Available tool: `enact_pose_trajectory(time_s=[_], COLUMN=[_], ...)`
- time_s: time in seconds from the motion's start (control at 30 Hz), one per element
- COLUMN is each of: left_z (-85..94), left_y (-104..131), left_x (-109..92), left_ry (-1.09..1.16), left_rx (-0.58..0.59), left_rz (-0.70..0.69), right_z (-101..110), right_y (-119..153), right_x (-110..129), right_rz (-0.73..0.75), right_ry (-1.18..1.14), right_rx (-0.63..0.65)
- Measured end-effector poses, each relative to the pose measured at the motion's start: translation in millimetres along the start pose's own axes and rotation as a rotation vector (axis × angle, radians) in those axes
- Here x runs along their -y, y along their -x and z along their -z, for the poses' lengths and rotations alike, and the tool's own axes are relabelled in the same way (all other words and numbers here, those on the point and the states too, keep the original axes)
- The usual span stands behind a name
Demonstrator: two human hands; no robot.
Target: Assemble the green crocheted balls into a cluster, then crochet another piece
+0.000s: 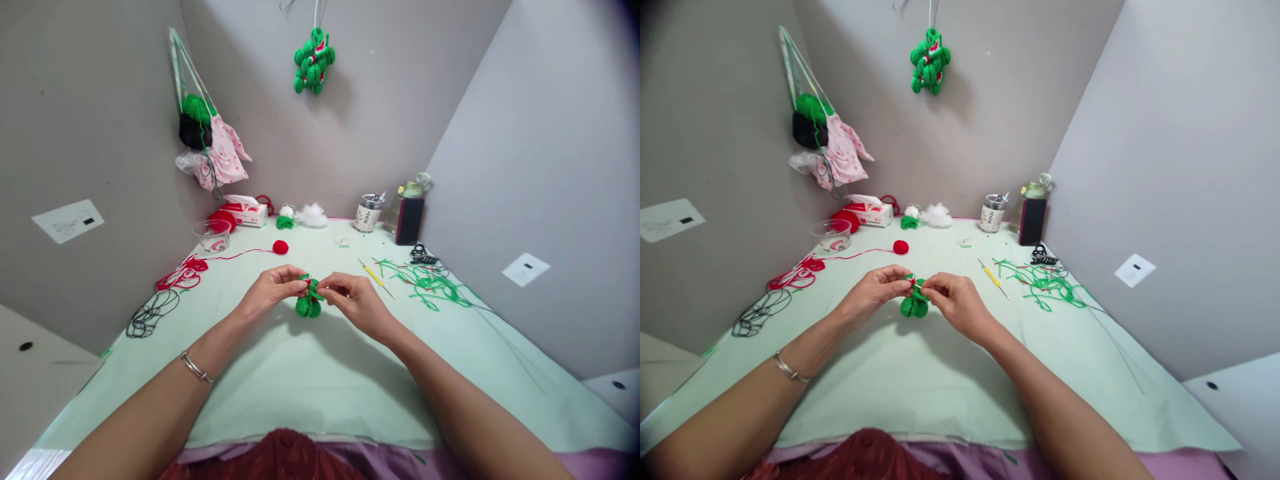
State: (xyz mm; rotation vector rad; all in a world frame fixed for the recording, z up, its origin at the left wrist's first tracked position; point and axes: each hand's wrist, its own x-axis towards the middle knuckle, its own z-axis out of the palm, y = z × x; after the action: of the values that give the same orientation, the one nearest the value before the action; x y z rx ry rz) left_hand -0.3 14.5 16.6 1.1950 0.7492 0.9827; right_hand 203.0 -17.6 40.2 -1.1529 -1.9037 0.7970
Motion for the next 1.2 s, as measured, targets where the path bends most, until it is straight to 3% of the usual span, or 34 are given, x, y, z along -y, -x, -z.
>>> enact_pose_trajectory(time_s=[0.33, 0.53, 0.7, 0.9, 1.03, 1.2], left_z=[-6.1, -8.8, -11.1, -13.2, -11.5, -10.5], left_y=[0, 2, 3, 4, 5, 5], left_x=[6, 1, 7, 9, 4, 3], left_ry=[0.185, 0.186, 0.061, 0.018, 0.035, 0.033], left_rx=[-0.005, -0.015, -0.011, -0.022, -0.086, -0.086], left_rz=[0.059, 0.051, -0.018, -0.058, -0.105, -0.109], right_z=[-12, -9, -13, -12, -6, -4], right_y=[-2, -3, -3, -5, -6, -5], right_x=[-6, -11, -14, -14, -8, -8], right_rz=[-0.059, -0.009, 0.024, -0.053, -0.054, -0.007], right_ry=[-0.286, -0.23, -0.188, -0.276, -0.294, -0.25], right_rx=[-0.019, -0.118, -0.133, -0.056, 0.027, 0.046])
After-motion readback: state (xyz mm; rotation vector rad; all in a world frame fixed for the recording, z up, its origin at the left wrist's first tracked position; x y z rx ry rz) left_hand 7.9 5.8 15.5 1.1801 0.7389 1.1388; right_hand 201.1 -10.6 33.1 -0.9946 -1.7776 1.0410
